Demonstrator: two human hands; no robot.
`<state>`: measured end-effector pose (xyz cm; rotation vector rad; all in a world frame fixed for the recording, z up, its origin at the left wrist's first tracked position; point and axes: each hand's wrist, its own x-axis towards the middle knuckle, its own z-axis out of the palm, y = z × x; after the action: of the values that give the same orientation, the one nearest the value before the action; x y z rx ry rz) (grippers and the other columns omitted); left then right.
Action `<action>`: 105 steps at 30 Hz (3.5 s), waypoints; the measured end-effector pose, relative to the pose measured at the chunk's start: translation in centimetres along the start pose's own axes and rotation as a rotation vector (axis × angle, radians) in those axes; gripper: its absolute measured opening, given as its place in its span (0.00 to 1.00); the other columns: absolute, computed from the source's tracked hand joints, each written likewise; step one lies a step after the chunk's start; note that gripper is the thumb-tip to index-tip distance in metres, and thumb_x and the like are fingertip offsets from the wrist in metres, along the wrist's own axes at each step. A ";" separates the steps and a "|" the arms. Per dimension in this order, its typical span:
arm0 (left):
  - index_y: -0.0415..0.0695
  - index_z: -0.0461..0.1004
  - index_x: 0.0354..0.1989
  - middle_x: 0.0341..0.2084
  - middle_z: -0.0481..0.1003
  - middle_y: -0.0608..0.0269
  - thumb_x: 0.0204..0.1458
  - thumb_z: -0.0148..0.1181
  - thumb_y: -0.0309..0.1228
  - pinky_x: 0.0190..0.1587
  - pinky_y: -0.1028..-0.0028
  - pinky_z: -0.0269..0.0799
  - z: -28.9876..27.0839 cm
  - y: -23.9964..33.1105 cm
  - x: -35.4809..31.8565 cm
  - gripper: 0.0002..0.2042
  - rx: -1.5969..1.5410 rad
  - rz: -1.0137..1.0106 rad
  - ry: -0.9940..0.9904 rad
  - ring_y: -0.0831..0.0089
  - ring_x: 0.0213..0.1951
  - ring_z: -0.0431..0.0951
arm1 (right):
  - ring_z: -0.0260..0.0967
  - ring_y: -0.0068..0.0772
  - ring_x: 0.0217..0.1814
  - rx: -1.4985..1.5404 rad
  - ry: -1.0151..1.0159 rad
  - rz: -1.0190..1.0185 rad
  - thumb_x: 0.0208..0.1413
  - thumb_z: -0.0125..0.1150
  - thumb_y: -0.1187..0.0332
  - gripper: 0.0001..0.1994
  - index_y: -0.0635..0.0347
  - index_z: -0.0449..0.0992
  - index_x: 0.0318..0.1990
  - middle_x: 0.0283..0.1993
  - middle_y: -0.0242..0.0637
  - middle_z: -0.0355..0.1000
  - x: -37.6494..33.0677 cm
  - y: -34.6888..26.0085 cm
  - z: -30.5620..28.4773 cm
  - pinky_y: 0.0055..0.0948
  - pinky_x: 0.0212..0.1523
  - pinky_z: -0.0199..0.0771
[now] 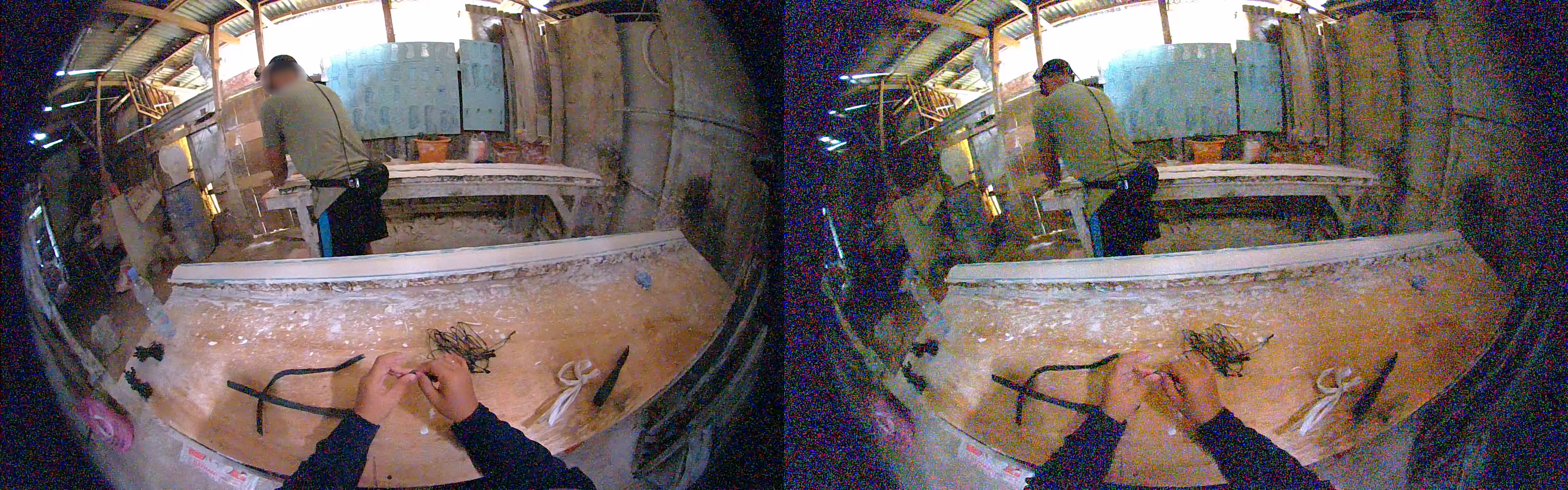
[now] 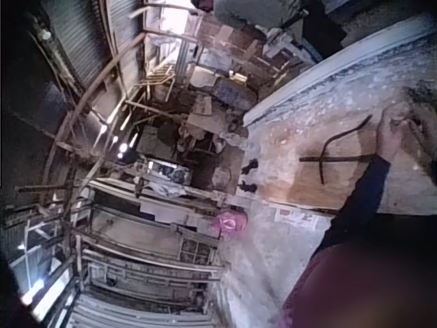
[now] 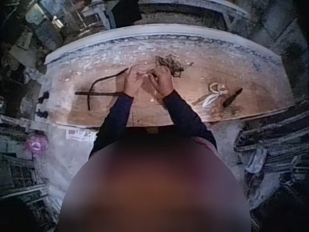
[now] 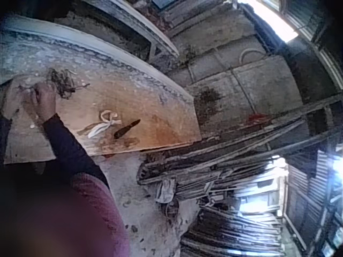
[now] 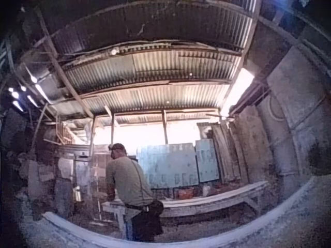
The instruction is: The person ties black cords together by hand on a wooden workbench. A coworker in the background sands a long white object on a separate table.
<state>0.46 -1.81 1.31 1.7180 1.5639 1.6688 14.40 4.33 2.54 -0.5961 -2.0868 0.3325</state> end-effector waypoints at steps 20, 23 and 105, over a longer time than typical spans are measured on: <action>0.40 0.68 0.31 0.31 0.72 0.64 0.45 0.57 0.22 0.40 0.79 0.67 0.1 -1.3 0.2 0.06 -0.362 -0.168 -0.076 0.78 0.34 0.72 | 0.58 0.17 0.31 1.177 -0.215 0.583 0.53 0.50 0.64 0.07 0.57 0.65 0.33 0.29 0.25 0.63 -0.9 0.6 1.6 0.17 0.35 0.57; 0.40 0.69 0.31 0.31 0.72 0.64 0.45 0.57 0.23 0.39 0.79 0.67 -0.1 -1.3 0.2 0.05 -0.363 -0.188 -0.086 0.79 0.34 0.71 | 0.59 0.18 0.31 1.310 -0.242 0.634 0.52 0.51 0.65 0.07 0.57 0.67 0.33 0.30 0.26 0.65 -0.6 0.3 1.0 0.18 0.35 0.58; 0.39 0.71 0.29 0.23 0.71 0.67 0.45 0.59 0.27 0.26 0.82 0.66 -1.2 -1.5 0.7 0.06 -0.418 -0.288 -0.281 0.81 0.25 0.70 | 0.64 0.19 0.37 1.043 -0.337 0.509 0.49 0.55 0.74 0.03 0.59 0.69 0.32 0.32 0.27 0.68 -0.5 2.0 1.1 0.21 0.41 0.63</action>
<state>-1.44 -1.22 0.85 1.3683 1.1680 1.4148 14.25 5.78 0.69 -0.4098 -1.6879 1.7627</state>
